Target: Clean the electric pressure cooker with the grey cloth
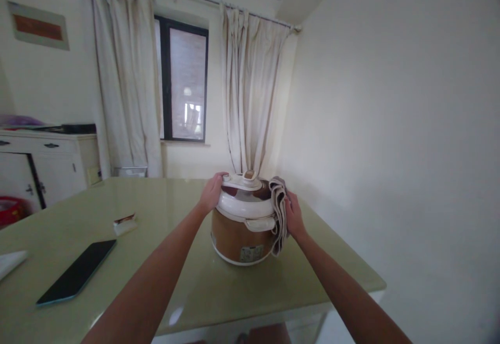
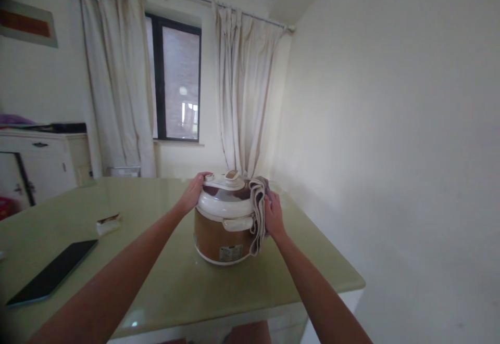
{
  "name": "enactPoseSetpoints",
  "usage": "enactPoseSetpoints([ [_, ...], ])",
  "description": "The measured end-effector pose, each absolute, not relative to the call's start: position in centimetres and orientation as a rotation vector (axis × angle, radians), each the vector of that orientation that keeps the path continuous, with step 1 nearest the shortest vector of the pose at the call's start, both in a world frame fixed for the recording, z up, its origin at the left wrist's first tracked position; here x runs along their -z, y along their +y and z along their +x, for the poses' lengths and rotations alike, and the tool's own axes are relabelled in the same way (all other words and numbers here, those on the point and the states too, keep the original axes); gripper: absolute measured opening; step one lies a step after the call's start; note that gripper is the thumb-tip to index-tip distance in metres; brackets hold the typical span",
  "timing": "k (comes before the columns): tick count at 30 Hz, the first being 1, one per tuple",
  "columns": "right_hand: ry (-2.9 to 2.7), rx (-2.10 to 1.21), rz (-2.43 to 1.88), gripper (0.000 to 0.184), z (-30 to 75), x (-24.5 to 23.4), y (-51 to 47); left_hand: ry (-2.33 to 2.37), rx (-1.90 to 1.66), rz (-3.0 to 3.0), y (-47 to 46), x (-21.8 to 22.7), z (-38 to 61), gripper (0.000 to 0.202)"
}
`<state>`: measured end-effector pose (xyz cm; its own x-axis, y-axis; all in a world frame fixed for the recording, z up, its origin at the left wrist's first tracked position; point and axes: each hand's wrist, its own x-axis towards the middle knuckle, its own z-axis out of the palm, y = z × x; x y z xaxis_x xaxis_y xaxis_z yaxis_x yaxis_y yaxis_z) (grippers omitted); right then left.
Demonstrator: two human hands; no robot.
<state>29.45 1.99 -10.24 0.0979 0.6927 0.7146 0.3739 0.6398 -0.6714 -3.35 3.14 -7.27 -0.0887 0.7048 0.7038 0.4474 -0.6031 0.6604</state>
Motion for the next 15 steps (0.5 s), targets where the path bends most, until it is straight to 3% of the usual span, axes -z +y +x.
enactPoseSetpoints([
  [3, -1.489, -0.592, -1.133, 0.063, 29.6, 8.7, 5.2, 1.268, -1.775, 1.942, 3.0, 7.4, -3.3, 0.060],
  [6, -1.643, -0.675, -1.146, 0.059, 28.2, 5.2, 7.5, 1.217, -1.801, 1.900, 2.8, 7.3, -3.3, 0.059],
  [10, -1.932, -0.353, -1.134, 0.057, 26.2, 2.2, 6.5, 1.134, -1.809, 1.796, 2.6, 7.1, -3.3, 0.058],
  [15, -1.980, 0.009, -1.085, 0.047, 26.8, 4.5, -0.1, 1.052, -1.805, 1.805, 3.0, 7.3, -3.7, 0.060],
])
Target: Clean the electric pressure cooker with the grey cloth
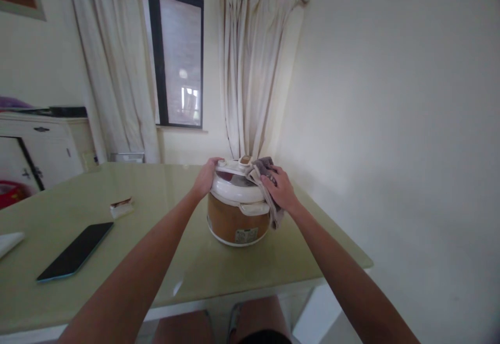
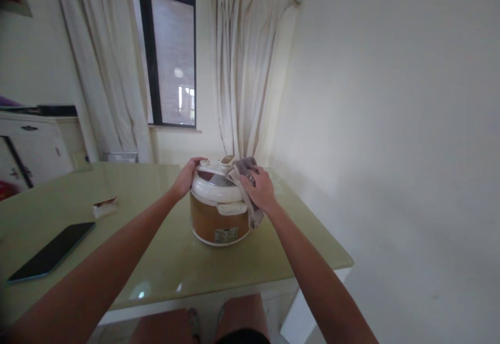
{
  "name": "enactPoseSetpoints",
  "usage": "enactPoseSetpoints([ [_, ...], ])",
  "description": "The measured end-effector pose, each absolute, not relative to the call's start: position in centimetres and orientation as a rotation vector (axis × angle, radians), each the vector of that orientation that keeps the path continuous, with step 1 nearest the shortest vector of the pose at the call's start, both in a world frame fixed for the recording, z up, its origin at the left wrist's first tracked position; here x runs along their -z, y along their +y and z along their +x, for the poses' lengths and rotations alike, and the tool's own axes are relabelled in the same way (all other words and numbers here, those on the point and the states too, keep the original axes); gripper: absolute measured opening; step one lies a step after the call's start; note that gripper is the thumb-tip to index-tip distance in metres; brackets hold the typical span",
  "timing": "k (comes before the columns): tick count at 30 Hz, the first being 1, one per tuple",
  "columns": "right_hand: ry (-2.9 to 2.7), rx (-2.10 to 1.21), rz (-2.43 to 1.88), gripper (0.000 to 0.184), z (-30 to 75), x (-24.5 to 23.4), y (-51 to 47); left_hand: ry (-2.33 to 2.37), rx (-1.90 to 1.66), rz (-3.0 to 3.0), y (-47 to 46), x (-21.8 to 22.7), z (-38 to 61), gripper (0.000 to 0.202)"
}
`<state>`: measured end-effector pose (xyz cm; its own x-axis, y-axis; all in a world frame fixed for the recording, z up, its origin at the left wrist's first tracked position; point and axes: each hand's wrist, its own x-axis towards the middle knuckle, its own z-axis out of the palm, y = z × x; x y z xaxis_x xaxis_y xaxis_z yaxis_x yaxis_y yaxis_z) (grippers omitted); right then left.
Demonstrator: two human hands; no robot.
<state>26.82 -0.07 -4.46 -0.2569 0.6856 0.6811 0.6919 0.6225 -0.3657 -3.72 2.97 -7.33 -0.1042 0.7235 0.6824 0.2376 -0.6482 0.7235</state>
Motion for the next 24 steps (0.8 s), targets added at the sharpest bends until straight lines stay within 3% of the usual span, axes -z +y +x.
enactPoseSetpoints([
  [9, -2.404, 0.432, -0.753, 0.051, 20.1, 3.3, -8.0, 1.005, -1.774, 1.687, 4.0, 7.9, -4.9, 0.042],
  [12, -2.526, 0.692, -0.617, 0.029, 16.3, 3.9, -8.8, 1.014, -1.751, 1.675, 3.9, 7.6, -5.2, 0.037],
  [15, -2.603, 0.855, -0.420, 0.023, 15.4, 5.4, -9.0, 1.025, -1.770, 1.684, 3.7, 7.3, -5.0, 0.037],
  [19, -2.725, 0.741, -0.251, 0.019, 18.6, 4.9, -8.3, 0.968, -1.760, 1.550, 3.2, 7.0, -4.2, 0.038],
  [22, -2.565, 0.447, -0.536, 0.046, 22.1, 2.9, -7.0, 0.947, -1.694, 1.474, 2.7, 7.0, -3.8, 0.041],
  [24, -2.370, 0.235, -0.750, 0.048, 24.1, 2.4, -5.7, 0.961, -1.676, 1.449, 2.6, 7.1, -3.8, 0.042],
])
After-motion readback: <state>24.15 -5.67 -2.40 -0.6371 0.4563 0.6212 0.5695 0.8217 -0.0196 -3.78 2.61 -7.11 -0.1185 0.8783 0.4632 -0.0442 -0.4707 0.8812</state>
